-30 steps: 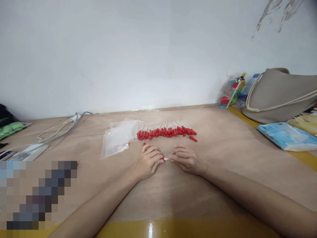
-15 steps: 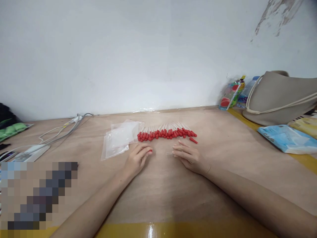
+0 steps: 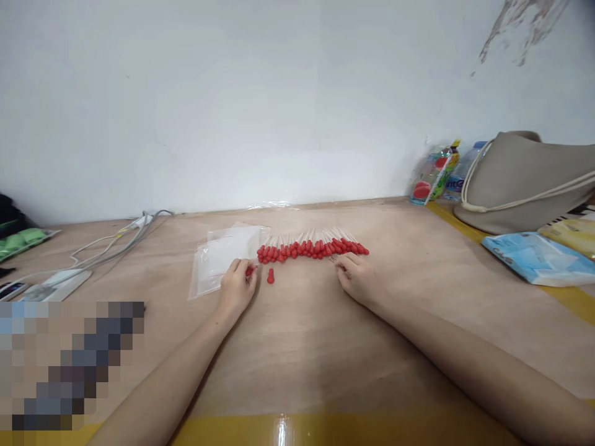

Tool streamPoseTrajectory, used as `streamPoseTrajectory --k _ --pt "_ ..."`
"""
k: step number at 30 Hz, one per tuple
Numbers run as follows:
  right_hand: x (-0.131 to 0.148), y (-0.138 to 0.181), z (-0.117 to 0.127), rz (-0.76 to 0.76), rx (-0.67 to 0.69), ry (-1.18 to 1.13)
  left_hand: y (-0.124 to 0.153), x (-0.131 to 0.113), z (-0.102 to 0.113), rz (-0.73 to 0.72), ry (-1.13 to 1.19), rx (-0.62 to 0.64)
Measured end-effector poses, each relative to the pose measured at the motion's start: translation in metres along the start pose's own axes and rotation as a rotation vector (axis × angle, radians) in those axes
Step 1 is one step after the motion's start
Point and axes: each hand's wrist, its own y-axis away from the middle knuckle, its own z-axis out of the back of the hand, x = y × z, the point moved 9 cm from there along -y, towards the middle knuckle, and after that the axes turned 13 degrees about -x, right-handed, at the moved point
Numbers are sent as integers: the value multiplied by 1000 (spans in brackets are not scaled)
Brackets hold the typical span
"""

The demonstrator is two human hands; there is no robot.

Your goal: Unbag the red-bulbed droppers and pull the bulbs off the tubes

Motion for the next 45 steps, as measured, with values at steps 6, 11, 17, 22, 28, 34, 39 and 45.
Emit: streamPoseTrajectory --k 6,11,17,22,28,34,39,45 --pt "1 8 -14 64 83 84 1 -1 -8 -17 47 9" --pt "3 14 -18 75 138 99 5 -8 -5 -43 57 24" --pt "8 14 -18 80 211 119 -6 -29 5 -143 -54 -103" --pt "9 10 -8 74 163 111 -30 -57 -24 -217 -102 -32" --pt "3 12 0 84 198 45 -53 -61 -66 -122 -123 19" --pt "-3 16 -5 78 234 -7 -54 -58 -53 56 -28 -151" --pt "2 8 9 75 90 -28 -24 -72 -17 -67 158 -126" --pt "28 8 4 250 167 -3 20 -86 -7 -260 387 166"
